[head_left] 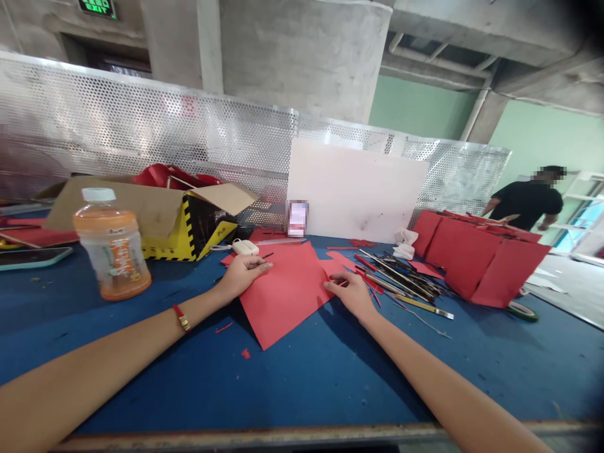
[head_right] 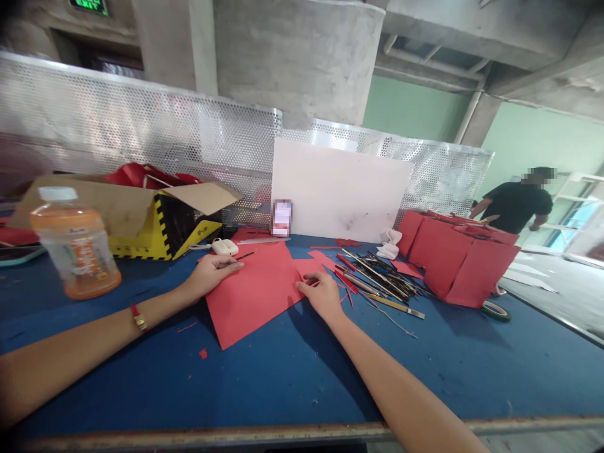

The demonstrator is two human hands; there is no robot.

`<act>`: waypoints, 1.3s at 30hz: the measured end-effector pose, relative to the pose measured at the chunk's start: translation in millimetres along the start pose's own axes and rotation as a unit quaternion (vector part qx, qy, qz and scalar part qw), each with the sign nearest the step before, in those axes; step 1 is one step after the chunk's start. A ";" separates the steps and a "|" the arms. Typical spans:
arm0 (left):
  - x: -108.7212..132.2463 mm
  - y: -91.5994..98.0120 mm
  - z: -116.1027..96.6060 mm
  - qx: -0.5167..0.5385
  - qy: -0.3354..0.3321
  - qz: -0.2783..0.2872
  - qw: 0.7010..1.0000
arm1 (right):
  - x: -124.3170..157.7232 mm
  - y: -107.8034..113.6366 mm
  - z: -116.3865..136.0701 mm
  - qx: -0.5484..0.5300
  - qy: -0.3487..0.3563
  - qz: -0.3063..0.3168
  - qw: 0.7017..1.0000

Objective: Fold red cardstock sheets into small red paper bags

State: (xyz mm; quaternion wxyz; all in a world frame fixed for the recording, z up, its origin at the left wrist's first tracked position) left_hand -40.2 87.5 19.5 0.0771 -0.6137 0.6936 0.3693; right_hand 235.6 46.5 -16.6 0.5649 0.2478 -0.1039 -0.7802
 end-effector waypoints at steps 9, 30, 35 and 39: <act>-0.1 -2.7 2.3 0.039 0.011 0.005 0.999 | -6.7 7.8 -0.4 -0.080 0.020 -0.008 0.997; 1.7 -13.4 2.9 0.055 0.038 0.073 0.995 | -4.9 18.8 -3.4 -0.232 -0.066 -0.041 0.970; 6.3 -23.4 9.0 0.087 0.078 0.136 0.984 | -1.4 7.4 11.7 -0.183 0.022 0.036 0.982; 9.9 -29.2 14.2 0.101 0.102 0.170 0.975 | -1.8 -2.0 11.6 -0.125 0.047 0.071 0.989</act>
Point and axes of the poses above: each hand's wrist, its own x-axis away from the middle knuckle, its own y-axis out of the back of the hand, z = x × y, the point moved 7 cm from there along -x, towards the middle knuckle, and after that the axes turned 7 degrees about -y, right-handed, at the moved point
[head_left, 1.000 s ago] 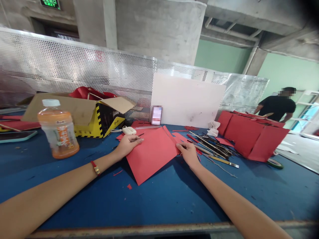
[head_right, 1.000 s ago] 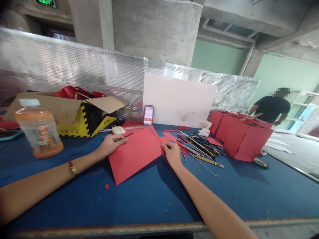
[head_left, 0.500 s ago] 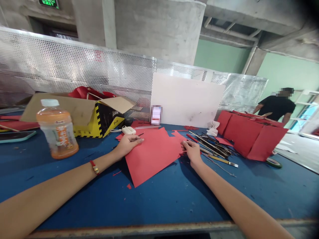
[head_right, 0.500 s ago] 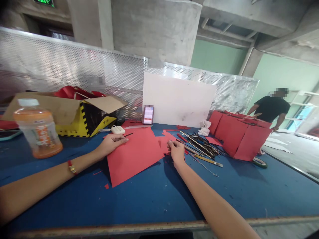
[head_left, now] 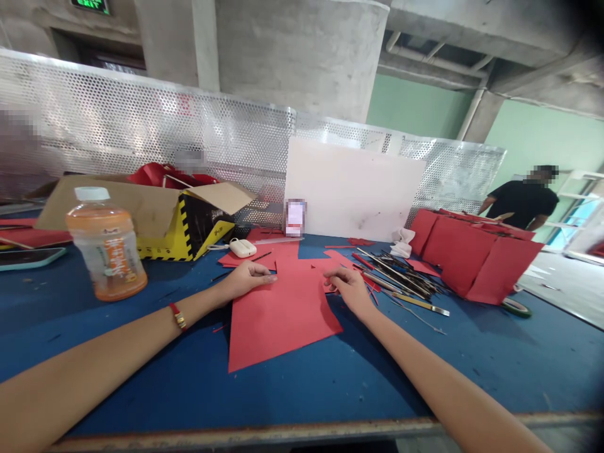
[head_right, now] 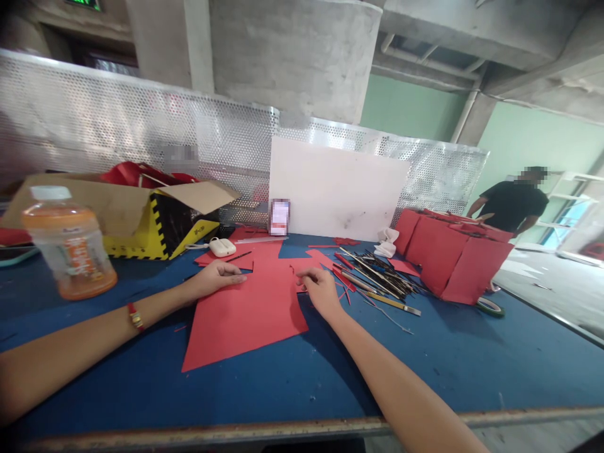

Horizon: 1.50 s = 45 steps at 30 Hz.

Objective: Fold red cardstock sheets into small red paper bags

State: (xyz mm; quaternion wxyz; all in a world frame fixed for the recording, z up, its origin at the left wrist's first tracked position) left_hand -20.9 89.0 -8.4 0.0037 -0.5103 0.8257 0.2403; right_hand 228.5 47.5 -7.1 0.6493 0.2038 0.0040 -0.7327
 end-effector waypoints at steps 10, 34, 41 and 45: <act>-3.5 3.2 10.3 -0.017 0.027 0.028 0.999 | 1.1 -8.8 -4.8 0.038 -0.025 0.051 0.998; -4.0 0.6 10.1 -0.015 0.033 0.046 0.998 | 4.1 -14.6 -1.7 0.067 -0.048 0.109 0.991; -5.0 1.6 11.1 -0.025 0.015 0.044 0.999 | 0.2 -7.6 -10.3 0.023 -0.095 0.062 0.993; -4.2 4.7 11.5 -0.010 0.042 0.039 0.998 | -1.4 -2.0 -11.9 -0.011 -0.122 0.043 0.992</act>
Point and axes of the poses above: each hand's wrist, its own x-axis away from the middle knuckle, its own y-axis out of the back of the hand, z = x × y, the point moved 7 cm from there along -x, towards the middle knuckle, and after that the axes turned 7 degrees about -y, right-handed, at the moved point
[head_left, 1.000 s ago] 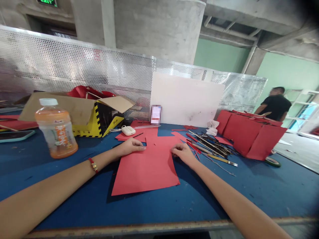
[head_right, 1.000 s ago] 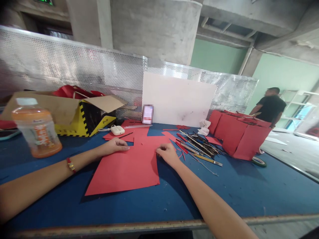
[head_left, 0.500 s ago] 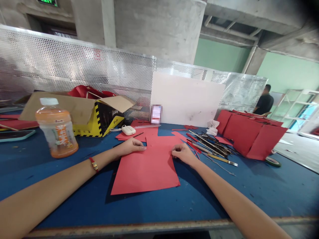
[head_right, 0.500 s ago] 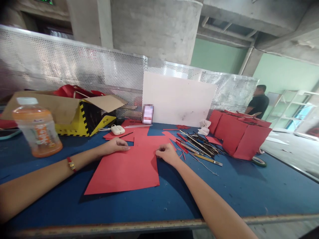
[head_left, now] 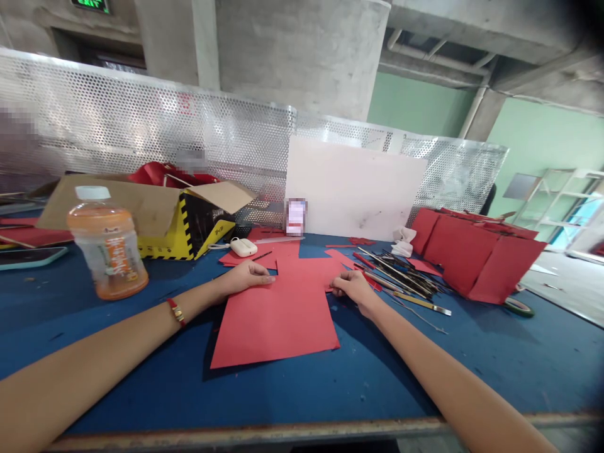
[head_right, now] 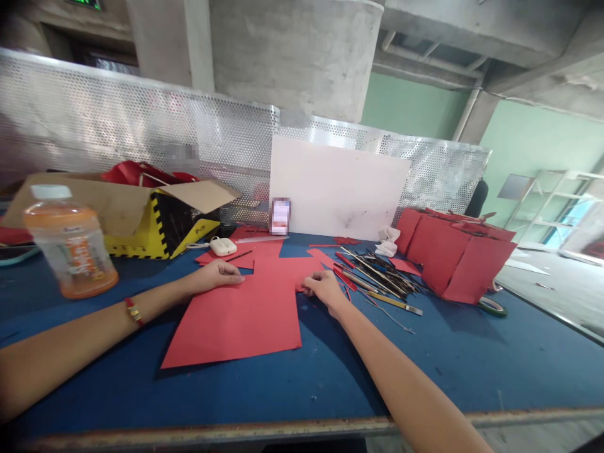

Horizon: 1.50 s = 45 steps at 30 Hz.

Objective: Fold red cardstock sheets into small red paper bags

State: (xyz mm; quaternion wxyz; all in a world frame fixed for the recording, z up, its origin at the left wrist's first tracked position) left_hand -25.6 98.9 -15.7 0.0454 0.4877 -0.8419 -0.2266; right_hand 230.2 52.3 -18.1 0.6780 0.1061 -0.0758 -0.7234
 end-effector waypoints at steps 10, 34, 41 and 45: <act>-0.1 -2.5 3.7 0.015 0.015 0.029 0.999 | 4.4 -8.5 1.8 0.008 0.008 0.046 0.999; -1.8 -5.9 3.2 -0.010 -0.009 0.038 0.999 | 1.5 -14.2 0.0 0.070 0.047 0.038 0.996; -0.3 -4.0 -0.5 0.002 -0.012 -0.001 1.000 | 0.6 -4.0 -0.8 0.035 0.012 -0.025 0.999; 1.0 8.9 -1.3 0.024 0.013 -0.066 0.997 | -4.8 25.9 -2.4 -0.008 0.000 -0.095 0.995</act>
Point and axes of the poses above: each hand's wrist, its own x-axis away from the middle knuckle, its own y-axis out of the back of the hand, z = x × y, the point moved 7 cm from there along -x, towards the middle knuckle, and after that the axes turned 7 degrees about -y, right-handed, at the moved point
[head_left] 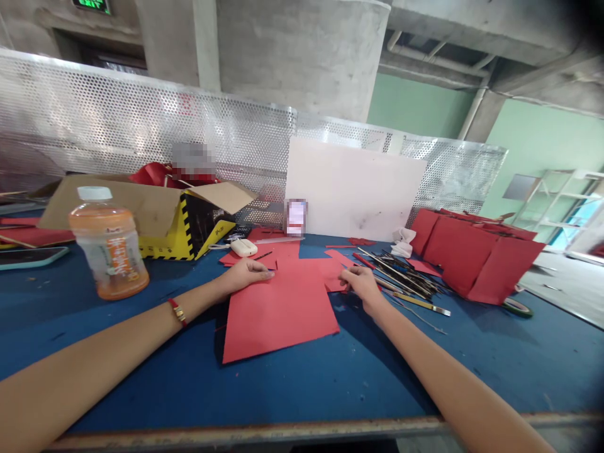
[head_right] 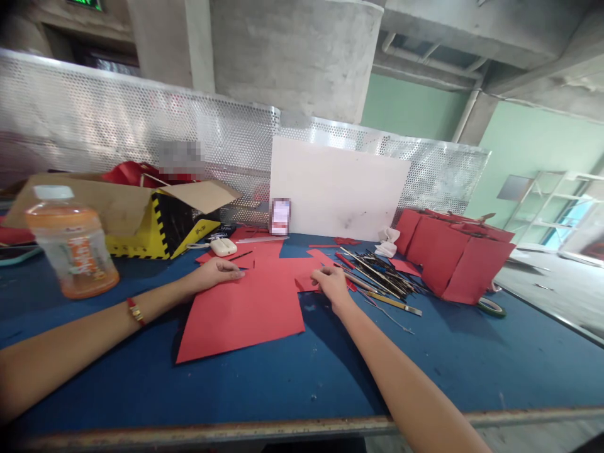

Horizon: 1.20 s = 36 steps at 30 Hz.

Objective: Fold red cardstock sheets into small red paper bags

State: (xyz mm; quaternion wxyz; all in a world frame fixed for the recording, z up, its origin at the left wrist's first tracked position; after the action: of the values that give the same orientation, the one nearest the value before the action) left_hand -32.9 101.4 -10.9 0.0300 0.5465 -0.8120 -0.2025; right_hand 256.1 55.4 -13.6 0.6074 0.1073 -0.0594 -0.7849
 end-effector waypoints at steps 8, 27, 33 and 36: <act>4.8 22.6 -5.7 0.011 -0.003 -0.148 0.989 | 2.7 -0.3 15.2 0.027 0.031 0.085 0.996; 6.7 21.9 -8.3 0.013 -0.021 -0.161 0.987 | 18.2 -16.2 22.8 0.275 0.190 0.052 0.941; 6.1 23.5 -6.2 0.024 -0.024 -0.165 0.986 | 6.4 -15.5 6.4 0.132 0.089 0.123 0.980; 5.5 24.3 -5.0 0.027 -0.026 -0.171 0.985 | 5.6 -15.3 5.7 0.108 0.055 0.133 0.984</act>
State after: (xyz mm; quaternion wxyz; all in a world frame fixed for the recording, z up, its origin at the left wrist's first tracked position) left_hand -55.0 102.7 1.6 -0.0409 0.6722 -0.7127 -0.1964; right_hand 239.0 53.6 -12.0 0.6933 0.2063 -0.1247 -0.6791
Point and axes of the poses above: each hand's wrist, its own x-axis away from the middle knuckle, its own y-axis out of the back of the hand, z = x × y, the point moved 7 cm from there along -x, towards the middle knuckle, and after that the axes turned 7 degrees about -y, right-handed, at the moved point
